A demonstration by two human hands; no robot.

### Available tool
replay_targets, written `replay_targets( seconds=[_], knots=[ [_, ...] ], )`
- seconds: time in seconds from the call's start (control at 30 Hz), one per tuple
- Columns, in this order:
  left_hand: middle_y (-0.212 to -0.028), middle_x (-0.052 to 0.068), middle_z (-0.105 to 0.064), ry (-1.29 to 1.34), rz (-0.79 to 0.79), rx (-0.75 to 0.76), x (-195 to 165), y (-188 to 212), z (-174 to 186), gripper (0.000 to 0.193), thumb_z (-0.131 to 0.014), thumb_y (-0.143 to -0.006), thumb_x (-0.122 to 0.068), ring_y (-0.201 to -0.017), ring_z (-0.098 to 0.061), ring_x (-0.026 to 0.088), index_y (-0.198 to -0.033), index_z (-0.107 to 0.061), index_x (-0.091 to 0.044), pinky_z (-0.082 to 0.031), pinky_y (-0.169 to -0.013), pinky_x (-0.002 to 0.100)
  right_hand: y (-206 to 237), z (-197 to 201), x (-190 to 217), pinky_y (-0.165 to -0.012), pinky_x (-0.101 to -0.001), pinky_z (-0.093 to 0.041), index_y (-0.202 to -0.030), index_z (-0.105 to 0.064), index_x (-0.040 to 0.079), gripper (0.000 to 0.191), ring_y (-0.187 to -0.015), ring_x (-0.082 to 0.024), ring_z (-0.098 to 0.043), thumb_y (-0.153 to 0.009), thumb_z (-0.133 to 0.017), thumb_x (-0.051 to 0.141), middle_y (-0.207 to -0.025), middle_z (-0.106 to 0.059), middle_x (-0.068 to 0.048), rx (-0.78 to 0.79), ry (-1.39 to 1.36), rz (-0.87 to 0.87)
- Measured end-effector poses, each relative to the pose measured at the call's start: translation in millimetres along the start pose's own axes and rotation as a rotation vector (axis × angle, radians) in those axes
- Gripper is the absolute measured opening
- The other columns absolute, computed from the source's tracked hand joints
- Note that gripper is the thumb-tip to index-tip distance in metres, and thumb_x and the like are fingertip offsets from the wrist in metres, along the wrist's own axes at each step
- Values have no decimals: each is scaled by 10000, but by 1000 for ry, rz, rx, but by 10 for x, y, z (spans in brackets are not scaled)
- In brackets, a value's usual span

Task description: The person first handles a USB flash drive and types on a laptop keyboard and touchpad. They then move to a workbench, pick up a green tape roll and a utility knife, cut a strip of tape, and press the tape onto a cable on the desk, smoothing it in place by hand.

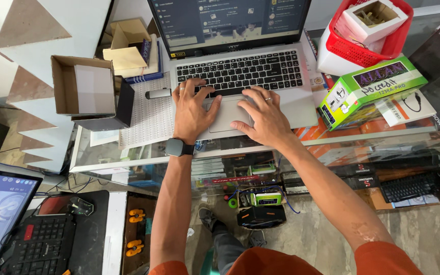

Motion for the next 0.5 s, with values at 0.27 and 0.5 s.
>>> replay_targets(
  seconds=[0.27, 0.5],
  knots=[
    [-1194, 88, -638, -18, 13, -35, 29, 14, 7, 187, -793, -897, -273, -1179, -570, 309, -1006, -769, -123, -346, -1059, 519, 4, 4, 5, -1157, -555, -296, -1137, -688, 35, 559, -1409, -331, -433, -952, -675, 562, -1404, -555, -105, 7, -27, -22],
    [-1176, 86, -634, -12, 17, -39, 33, 16, 10, 184, -791, -899, -266, -1177, -566, 314, -1005, -768, -117, -348, -1068, 522, -10, 40, 153, -1094, -596, -267, -1142, -741, 143, 546, -1367, -399, -397, -865, -669, 608, -1457, -515, -150, -6, 30, 174]
  ],
)
Point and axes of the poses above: each hand's wrist, its own y-axis away from the middle knuckle, its own z-axis out of the back of the hand, x = y × z, the point moved 5 cm from there along -y, towards the middle knuckle
